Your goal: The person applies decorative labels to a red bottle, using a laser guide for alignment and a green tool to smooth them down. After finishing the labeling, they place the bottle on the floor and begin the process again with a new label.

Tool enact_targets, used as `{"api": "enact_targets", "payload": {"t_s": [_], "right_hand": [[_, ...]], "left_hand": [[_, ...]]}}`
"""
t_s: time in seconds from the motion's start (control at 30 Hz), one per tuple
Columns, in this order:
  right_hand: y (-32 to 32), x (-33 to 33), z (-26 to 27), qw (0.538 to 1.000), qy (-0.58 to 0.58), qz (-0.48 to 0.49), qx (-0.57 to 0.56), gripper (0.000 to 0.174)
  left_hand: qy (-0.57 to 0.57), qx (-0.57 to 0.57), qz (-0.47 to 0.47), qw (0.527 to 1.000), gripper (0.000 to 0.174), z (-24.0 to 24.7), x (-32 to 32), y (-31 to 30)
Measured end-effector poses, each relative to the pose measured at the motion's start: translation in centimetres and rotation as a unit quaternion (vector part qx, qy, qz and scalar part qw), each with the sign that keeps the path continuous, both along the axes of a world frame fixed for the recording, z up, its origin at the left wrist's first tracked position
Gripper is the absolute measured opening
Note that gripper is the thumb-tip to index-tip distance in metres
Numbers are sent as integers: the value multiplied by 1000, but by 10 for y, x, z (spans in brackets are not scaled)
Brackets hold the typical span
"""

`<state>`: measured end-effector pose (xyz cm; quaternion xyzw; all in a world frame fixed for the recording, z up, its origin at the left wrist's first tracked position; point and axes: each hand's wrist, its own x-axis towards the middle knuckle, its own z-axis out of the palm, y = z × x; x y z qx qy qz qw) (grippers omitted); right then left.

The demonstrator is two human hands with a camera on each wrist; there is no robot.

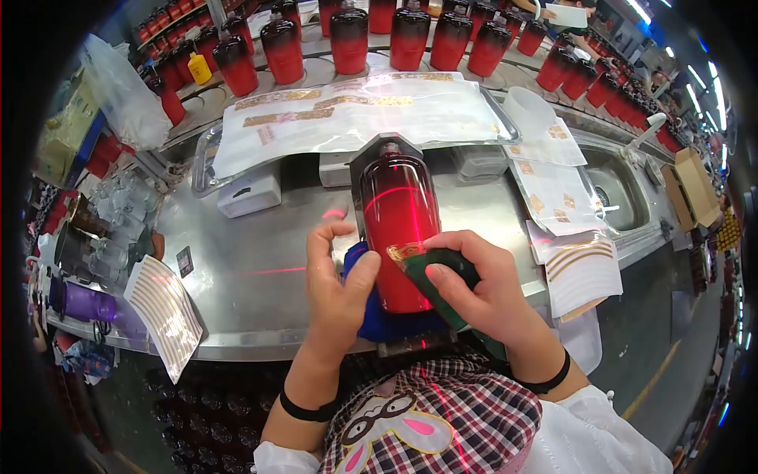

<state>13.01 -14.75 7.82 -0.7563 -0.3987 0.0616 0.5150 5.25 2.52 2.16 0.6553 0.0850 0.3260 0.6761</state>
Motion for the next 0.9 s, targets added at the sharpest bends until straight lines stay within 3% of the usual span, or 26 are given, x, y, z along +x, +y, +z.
{"api": "enact_targets", "payload": {"t_s": [0.1, 0.2, 0.27, 0.4, 0.6, 0.7, 0.83, 0.9], "right_hand": [[1, -1, 7, 996, -74, 41, -4, 27], [-2, -1, 10, 996, -83, 44, -10, 27], [-7, 0, 9, 998, -61, 21, -1, 27], [-12, 2, 4, 999, 2, -25, 22, 25], [-17, 1, 1, 999, 6, -47, 15, 24], [-18, 1, 0, 998, -15, -62, 14, 24], [-18, 4, -14, 993, -104, -47, 36, 27], [-18, 4, -19, 988, -154, -23, 8, 37]], "left_hand": [[99, -47, -68, 992, 21, -14, -9, 5], [44, 74, -58, 995, 19, -9, -7, 1], [77, 65, -23, 995, 20, -7, -6, -3], [60, 196, 55, 977, 20, 7, 1, -9], [53, 186, 37, 980, 12, 15, -1, -10], [39, 257, 66, 963, 9, 17, -3, -12], [43, 198, 39, 978, 7, 10, -1, -9], [41, 180, 35, 982, 8, 12, -2, -10]]}}
